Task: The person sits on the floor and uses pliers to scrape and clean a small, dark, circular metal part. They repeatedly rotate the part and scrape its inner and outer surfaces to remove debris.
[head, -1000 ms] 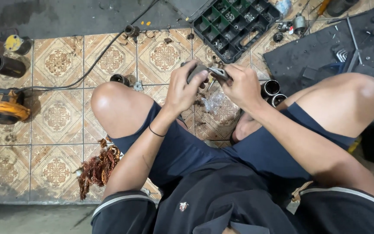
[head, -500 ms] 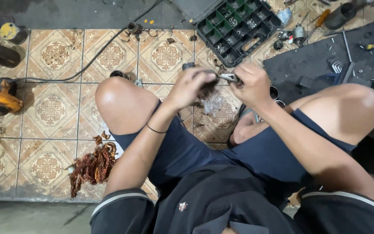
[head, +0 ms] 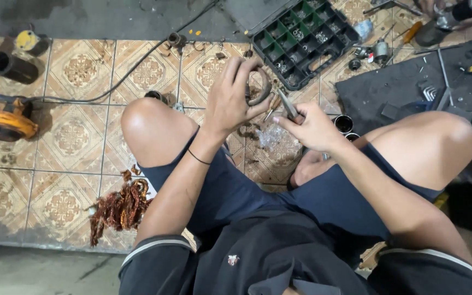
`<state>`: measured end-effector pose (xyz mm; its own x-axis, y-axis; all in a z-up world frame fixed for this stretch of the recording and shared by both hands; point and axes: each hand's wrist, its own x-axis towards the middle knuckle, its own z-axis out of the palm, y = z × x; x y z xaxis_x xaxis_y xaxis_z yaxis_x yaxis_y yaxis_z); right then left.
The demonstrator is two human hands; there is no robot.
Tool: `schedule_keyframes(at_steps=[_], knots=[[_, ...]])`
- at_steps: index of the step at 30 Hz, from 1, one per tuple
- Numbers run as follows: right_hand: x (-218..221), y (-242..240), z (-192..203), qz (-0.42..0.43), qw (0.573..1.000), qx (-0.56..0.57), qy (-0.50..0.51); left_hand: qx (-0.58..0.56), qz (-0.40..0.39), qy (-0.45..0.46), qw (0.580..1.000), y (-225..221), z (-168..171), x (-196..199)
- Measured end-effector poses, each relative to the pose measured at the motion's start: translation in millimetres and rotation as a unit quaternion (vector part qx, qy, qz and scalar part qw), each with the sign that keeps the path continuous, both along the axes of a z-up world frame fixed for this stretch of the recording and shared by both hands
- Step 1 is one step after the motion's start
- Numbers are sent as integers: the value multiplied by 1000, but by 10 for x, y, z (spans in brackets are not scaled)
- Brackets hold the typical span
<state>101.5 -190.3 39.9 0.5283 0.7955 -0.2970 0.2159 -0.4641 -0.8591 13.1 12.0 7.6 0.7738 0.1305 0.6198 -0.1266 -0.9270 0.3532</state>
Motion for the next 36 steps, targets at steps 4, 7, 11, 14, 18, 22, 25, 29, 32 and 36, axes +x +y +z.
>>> schedule_keyframes(at_steps=[4, 7, 11, 14, 18, 22, 25, 29, 32, 36], knots=[[61, -43, -193, -42, 987, 61, -140, -25, -16, -52, 998, -16, -37, 49], [141, -99, -448, -60, 983, 47, -166, -53, -78, -35, 995, -46, -19, 37], [223, -126, -614, -37, 979, 36, -198, -164, -139, -25, 976, -134, -11, 39], [191, -107, -493, -27, 977, 37, -207, -191, -150, -33, 970, -83, -25, 18], [301, -152, -798, 20, 948, 110, -298, -157, -169, -53, 972, -35, -83, -7], [266, -105, -663, 21, 935, 106, -336, -163, -172, -37, 971, -56, -32, -20], [251, -94, -712, 21, 927, 74, -366, -141, -169, -33, 975, -65, -87, -15], [217, -96, -769, 0, 918, 73, -391, -124, -148, -28, 981, -77, -124, 4], [248, -137, -805, -28, 911, 74, -404, -123, -132, -24, 983, -103, -76, -5], [275, -138, -969, -62, 899, 73, -427, -116, -81, -24, 990, -136, -53, 9]])
